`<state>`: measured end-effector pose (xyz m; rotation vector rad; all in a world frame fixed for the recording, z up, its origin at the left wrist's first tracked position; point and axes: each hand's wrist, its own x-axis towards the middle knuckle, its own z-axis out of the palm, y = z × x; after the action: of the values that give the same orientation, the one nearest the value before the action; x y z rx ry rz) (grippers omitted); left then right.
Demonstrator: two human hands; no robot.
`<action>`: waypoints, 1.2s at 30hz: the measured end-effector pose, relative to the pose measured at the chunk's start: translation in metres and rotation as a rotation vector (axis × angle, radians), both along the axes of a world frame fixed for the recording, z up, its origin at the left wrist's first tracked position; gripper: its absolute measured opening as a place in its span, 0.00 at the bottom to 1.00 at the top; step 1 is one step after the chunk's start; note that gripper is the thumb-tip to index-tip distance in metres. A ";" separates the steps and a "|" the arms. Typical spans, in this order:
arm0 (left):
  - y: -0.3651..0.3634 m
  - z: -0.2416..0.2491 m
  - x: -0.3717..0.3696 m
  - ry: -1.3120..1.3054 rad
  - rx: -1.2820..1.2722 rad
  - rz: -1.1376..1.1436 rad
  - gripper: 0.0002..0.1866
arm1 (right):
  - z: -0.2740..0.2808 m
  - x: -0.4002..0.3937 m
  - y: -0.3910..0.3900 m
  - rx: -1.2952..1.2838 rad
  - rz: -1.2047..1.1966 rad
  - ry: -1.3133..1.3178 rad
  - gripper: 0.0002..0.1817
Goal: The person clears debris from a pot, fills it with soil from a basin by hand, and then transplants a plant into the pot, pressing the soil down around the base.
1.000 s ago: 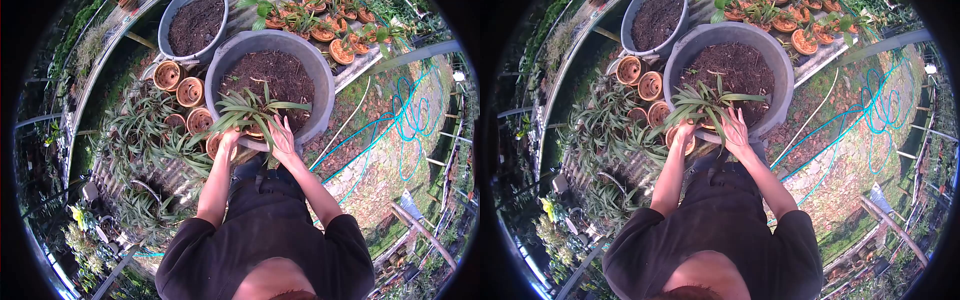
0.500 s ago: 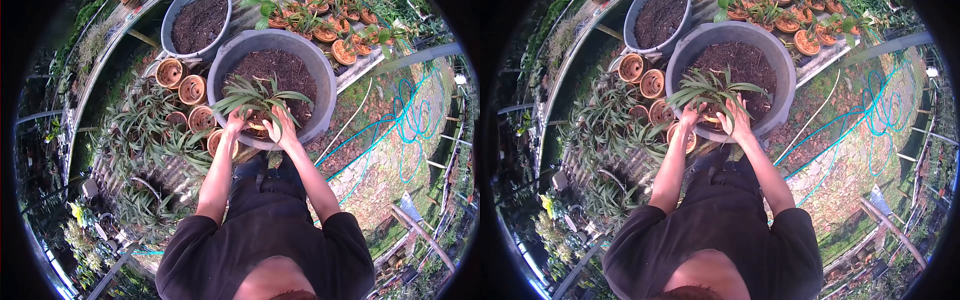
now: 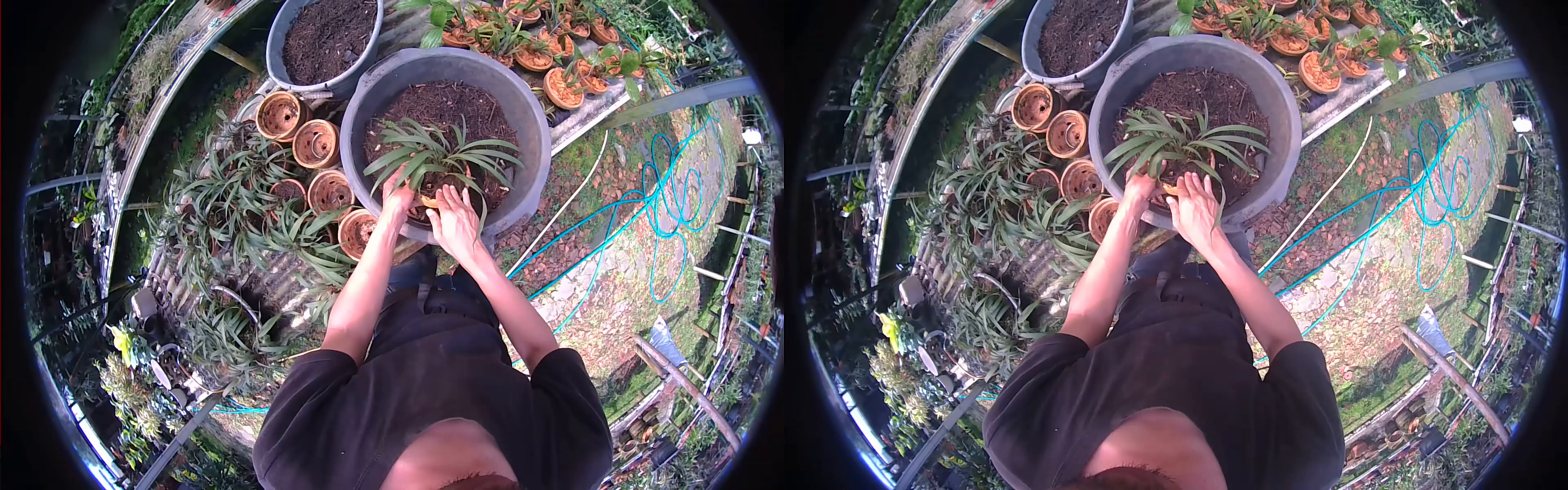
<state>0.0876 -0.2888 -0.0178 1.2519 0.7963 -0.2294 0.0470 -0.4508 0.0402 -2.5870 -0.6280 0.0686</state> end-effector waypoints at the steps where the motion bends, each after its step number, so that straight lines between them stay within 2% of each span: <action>1: -0.001 -0.002 0.001 0.043 0.035 -0.012 0.19 | -0.004 -0.004 0.004 -0.009 0.015 0.009 0.30; 2: 0.000 -0.004 -0.001 -0.035 0.045 -0.037 0.20 | -0.009 -0.007 0.006 -0.044 0.020 -0.049 0.27; 5: 0.004 -0.011 -0.003 -0.070 -0.063 0.030 0.20 | -0.013 0.004 0.001 0.070 0.068 -0.024 0.24; 6: 0.006 -0.009 -0.001 -0.063 -0.094 0.053 0.19 | -0.002 0.008 -0.004 0.191 0.050 0.079 0.21; 9: 0.008 -0.004 0.002 0.003 -0.056 -0.035 0.24 | 0.008 0.019 -0.020 0.400 -0.137 -0.019 0.11; 10: 0.007 -0.007 0.003 -0.071 -0.119 0.007 0.25 | 0.015 0.023 -0.020 0.368 -0.182 -0.172 0.09; 13: 0.006 0.007 0.003 -0.030 -0.148 -0.001 0.25 | -0.016 0.027 -0.021 0.356 -0.366 0.108 0.15; 14: 0.006 0.016 0.004 -0.018 -0.109 -0.019 0.24 | -0.028 0.031 -0.022 0.400 -0.477 0.322 0.22; 17: 0.008 0.027 -0.001 -0.004 -0.044 -0.067 0.23 | -0.042 0.036 -0.016 0.605 -0.630 0.397 0.24; 18: 0.010 0.017 -0.002 -0.015 -0.058 -0.084 0.24 | -0.059 0.038 -0.017 0.522 -0.603 0.385 0.27; 21: 0.016 -0.007 -0.008 -0.011 -0.117 -0.055 0.25 | -0.016 0.035 -0.013 0.342 -0.611 0.395 0.27; 22: 0.018 -0.010 -0.008 -0.005 -0.140 -0.029 0.25 | -0.021 0.031 -0.015 0.401 -0.492 0.139 0.29; 23: 0.022 -0.012 -0.010 -0.027 -0.134 -0.069 0.26 | -0.040 0.031 -0.019 0.444 -0.484 -0.003 0.29; 25: 0.026 0.000 -0.016 -0.064 -0.125 -0.155 0.26 | -0.024 0.033 -0.025 0.391 -0.280 -0.195 0.30; 27: 0.030 -0.009 -0.020 -0.057 -0.104 -0.157 0.25 | -0.028 0.030 -0.023 0.268 -0.216 -0.232 0.32; 28: 0.031 -0.009 -0.023 -0.073 -0.105 -0.160 0.25 | -0.032 0.024 -0.025 0.100 -0.128 0.024 0.32; 29: 0.032 -0.009 -0.026 -0.089 -0.105 -0.162 0.25 | -0.036 0.015 -0.021 0.170 -0.131 0.020 0.31; 31: 0.032 -0.004 -0.026 -0.018 -0.068 -0.143 0.26 | -0.028 0.008 -0.024 0.018 -0.087 -0.029 0.26; 33: 0.038 -0.015 -0.030 -0.025 -0.040 -0.195 0.26 | -0.022 0.013 -0.037 0.091 -0.010 -0.090 0.21; 35: 0.048 -0.038 -0.031 -0.070 -0.145 -0.214 0.23 | -0.037 0.021 -0.042 0.363 -0.105 -0.213 0.13; 36: 0.049 -0.040 -0.031 -0.072 -0.153 -0.223 0.22 | -0.038 0.027 -0.044 0.491 -0.203 -0.141 0.11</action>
<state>0.0568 -0.2401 -0.0579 1.1969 0.5661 -0.4156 0.0736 -0.4944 0.0021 -2.1712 -0.3684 -0.2993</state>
